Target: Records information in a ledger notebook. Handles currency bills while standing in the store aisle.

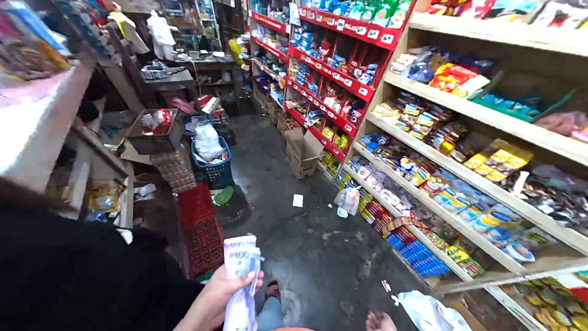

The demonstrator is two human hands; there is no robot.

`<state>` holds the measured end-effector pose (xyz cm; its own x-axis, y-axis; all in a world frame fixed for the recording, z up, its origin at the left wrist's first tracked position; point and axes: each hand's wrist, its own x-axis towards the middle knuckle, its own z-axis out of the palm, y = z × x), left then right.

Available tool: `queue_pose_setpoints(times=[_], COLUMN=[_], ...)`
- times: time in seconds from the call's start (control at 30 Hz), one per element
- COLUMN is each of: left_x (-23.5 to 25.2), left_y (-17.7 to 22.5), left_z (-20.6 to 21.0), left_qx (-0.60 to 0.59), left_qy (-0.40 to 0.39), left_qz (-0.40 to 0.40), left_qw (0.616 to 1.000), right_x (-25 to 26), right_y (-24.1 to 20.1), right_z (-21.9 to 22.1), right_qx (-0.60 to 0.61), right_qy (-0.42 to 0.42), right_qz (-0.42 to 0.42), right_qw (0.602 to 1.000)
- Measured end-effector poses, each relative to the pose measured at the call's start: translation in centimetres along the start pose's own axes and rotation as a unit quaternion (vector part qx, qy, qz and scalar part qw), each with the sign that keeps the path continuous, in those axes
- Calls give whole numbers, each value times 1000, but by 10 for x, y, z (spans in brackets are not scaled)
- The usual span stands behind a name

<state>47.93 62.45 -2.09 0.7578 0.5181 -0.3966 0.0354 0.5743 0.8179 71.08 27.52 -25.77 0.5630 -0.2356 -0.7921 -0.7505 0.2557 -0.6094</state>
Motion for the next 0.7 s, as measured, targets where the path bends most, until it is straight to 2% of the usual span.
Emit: queue_pose_setpoints(times=[0.07, 0.13, 0.2, 0.27, 0.33, 0.37, 0.43, 0.5, 0.53, 0.6, 0.7], left_x=[80, 165, 248, 311, 358, 380, 429, 484, 517, 578, 655], left_y=[18, 37, 60, 70, 76, 82, 97, 116, 126, 141, 173], left_z=[2, 9, 21, 37, 50, 57, 65, 68, 67, 54, 48], left_qx=[34, 63, 78, 95, 117, 125, 117, 103, 94, 94, 99], left_qy=[13, 29, 26, 17, -1, -8, -8, 30, 52, 85, 148], left_qz=[40, 73, 98, 97, 78, 72, 65, 74, 91, 130, 166], left_qw=[999, 995, 992, 991, 990, 989, 991, 992, 990, 983, 970], right_x=[-11, -44, -84, -112, -118, -112, -88, -62, -49, -29, -17], right_y=[-13, -39, -73, -103, -127, -139, -168, -196, -209, -222, -237], right_z=[107, 214, 307, 375, 437, 467, 524, 579, 610, 673, 774], right_qx=[-29, -97, -145, -184, -188, -170, -133, -94, -81, -94, -196], right_qy=[-141, -292, -438, -530, -542, -533, -504, -474, -475, -515, -597], right_qz=[18, -8, -98, -209, -282, -293, -271, -217, -195, -175, -156], right_qw=[989, 951, 882, 801, 769, 775, 809, 848, 854, 834, 762])
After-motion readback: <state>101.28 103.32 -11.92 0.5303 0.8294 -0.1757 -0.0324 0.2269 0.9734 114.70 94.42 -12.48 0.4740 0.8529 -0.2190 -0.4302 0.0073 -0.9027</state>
